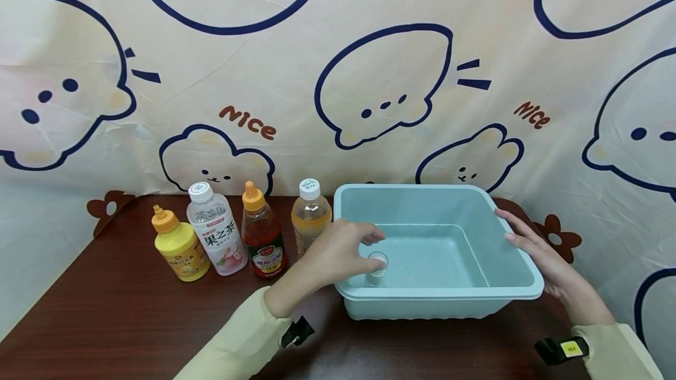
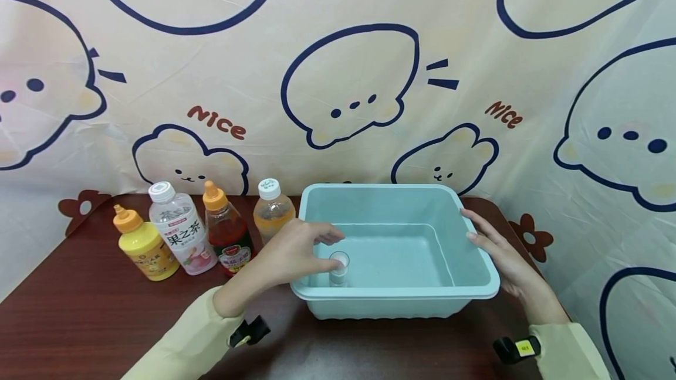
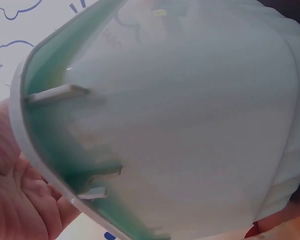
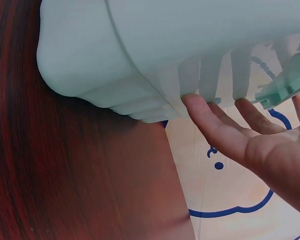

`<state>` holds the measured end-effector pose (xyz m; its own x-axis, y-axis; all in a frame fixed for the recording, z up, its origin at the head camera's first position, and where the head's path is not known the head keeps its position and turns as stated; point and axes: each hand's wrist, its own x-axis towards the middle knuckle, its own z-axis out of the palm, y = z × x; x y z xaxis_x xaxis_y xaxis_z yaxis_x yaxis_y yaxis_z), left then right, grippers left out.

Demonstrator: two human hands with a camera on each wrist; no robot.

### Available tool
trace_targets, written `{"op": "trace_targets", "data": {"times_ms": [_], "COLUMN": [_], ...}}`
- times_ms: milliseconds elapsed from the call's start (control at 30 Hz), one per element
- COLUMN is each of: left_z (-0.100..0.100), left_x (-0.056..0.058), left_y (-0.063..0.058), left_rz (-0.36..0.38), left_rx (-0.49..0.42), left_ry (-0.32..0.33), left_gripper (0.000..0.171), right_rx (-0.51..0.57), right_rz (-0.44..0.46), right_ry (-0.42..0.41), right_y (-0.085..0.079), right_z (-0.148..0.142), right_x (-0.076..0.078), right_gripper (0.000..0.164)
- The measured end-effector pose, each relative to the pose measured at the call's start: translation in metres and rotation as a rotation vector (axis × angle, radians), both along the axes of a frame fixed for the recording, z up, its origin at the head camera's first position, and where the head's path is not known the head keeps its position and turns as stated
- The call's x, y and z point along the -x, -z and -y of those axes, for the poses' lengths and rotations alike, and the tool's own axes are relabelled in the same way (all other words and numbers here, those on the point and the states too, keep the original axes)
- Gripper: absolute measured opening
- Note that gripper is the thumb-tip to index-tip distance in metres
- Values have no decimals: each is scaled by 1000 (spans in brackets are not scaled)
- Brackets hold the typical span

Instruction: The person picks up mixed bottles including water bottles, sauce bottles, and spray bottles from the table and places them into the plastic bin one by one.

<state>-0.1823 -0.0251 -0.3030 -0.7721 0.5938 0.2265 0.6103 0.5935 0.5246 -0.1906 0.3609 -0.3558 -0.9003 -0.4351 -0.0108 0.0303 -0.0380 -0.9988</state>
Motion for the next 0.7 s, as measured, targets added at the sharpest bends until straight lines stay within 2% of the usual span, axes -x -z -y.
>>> {"op": "trace_targets", "data": {"times_ms": [300, 700], "left_z": [9, 19], "left_x": [-3, -5], "left_y": [-7, -9], "left_rz": [32, 9], "left_rx": [-33, -123], "left_ry": [-27, -34], "left_gripper": [37, 37], "right_rx": [-19, -62], "right_rz": [-7, -5], "right_ry": [10, 48], "right_y": [0, 0], "right_z": [0, 2], "right_x": [0, -2], "right_gripper": [47, 49]}}
